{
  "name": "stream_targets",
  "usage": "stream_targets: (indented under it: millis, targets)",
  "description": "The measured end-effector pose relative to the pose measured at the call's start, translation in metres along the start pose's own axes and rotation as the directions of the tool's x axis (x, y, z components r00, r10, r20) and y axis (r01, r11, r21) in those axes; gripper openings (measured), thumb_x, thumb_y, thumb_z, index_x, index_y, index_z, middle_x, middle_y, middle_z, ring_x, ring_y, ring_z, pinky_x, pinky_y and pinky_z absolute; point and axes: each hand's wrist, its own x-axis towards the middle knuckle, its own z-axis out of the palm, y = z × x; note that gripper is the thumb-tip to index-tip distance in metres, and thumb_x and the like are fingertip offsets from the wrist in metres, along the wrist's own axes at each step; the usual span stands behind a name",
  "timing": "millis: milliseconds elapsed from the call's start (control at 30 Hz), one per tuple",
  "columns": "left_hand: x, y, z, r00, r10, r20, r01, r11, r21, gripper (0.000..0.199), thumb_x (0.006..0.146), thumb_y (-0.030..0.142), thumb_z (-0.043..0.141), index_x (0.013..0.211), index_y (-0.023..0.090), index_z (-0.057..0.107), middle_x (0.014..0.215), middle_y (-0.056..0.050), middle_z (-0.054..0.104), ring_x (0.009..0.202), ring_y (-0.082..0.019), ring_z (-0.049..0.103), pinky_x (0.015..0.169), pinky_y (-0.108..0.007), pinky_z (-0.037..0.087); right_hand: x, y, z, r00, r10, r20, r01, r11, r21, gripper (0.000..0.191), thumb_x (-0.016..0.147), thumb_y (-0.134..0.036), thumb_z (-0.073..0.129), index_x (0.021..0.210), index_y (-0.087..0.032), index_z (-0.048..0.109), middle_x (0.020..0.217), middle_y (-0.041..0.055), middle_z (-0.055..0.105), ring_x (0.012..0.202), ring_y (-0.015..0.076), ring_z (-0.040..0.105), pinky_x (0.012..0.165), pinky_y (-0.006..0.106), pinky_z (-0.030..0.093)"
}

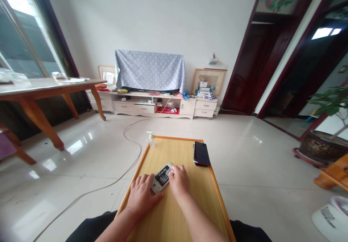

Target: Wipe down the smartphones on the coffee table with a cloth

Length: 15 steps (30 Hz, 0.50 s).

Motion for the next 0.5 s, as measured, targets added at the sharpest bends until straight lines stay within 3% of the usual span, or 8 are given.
stream_targets:
  millis: [100,200,300,367,433,500]
  targets:
    - [-0.004,0.001,-0.002,1.0,0.007,-0.003,-0.007,1.0,-0.012,0.057,0.076,0.057,0.063,0.126,0.029,0.057,0.121,-0.008,0.06,0.113,-0.028,0.051,0.096,-0.038,0.034,-0.005,0.004,0.003,0.997,-0.071,0.017,0.072,0.982,-0.173,0.036,0.088,-0.026,0.053,0.121,-0.025,0.069,0.131,0.01,0.062,0.121,0.0273,0.056,0.102,0.039,0.044]
    - [-0.003,0.0,-0.002,1.0,0.003,-0.01,-0.003,1.0,-0.023,0.051,0.079,0.051,0.061,0.125,0.029,0.057,0.118,-0.007,0.061,0.111,-0.027,0.052,0.097,-0.038,0.033,-0.022,0.001,0.006,0.966,-0.204,0.161,0.238,0.942,-0.235,0.039,0.097,-0.026,0.042,0.128,-0.023,0.066,0.143,0.009,0.056,0.138,0.0281,0.044,0.115,0.047,0.03]
    - [0.0,-0.003,-0.001,1.0,-0.009,0.011,0.009,0.999,-0.039,0.052,0.08,0.049,0.06,0.127,0.028,0.055,0.115,-0.007,0.061,0.112,-0.026,0.051,0.097,-0.038,0.033,-0.043,-0.006,0.002,0.851,-0.384,0.357,0.456,0.879,-0.141,0.046,0.103,-0.035,0.033,0.142,-0.022,0.054,0.153,0.0087,0.045,0.145,0.0261,0.035,0.121,0.051,0.018]
    - [0.001,-0.005,-0.001,1.0,-0.006,0.03,0.007,0.999,-0.051,0.054,0.079,0.05,0.06,0.128,0.027,0.054,0.115,-0.006,0.061,0.112,-0.026,0.051,0.097,-0.037,0.033,-0.046,-0.009,-0.006,0.79,-0.425,0.442,0.509,0.857,-0.084,0.049,0.105,-0.039,0.028,0.149,-0.026,0.044,0.157,0.0054,0.038,0.147,0.0238,0.03,0.123,0.052,0.012]
    - [0.002,-0.006,0.0,1.0,-0.005,0.024,0.006,0.998,-0.057,0.054,0.08,0.051,0.06,0.128,0.027,0.054,0.114,-0.006,0.061,0.112,-0.026,0.051,0.097,-0.037,0.032,-0.037,-0.011,-0.014,0.801,-0.364,0.475,0.471,0.874,-0.124,0.052,0.106,-0.045,0.022,0.152,-0.027,0.039,0.158,0.0041,0.034,0.149,0.0245,0.027,0.122,0.058,0.006]
    - [0.002,-0.006,0.0,1.0,-0.009,0.002,0.01,0.998,-0.057,0.053,0.08,0.05,0.06,0.127,0.026,0.054,0.114,-0.006,0.061,0.11,-0.026,0.051,0.097,-0.038,0.032,-0.023,-0.013,-0.02,0.86,-0.241,0.449,0.372,0.899,-0.23,0.058,0.105,-0.051,0.016,0.151,-0.024,0.04,0.158,0.0062,0.034,0.15,0.0276,0.023,0.12,0.063,0.003]
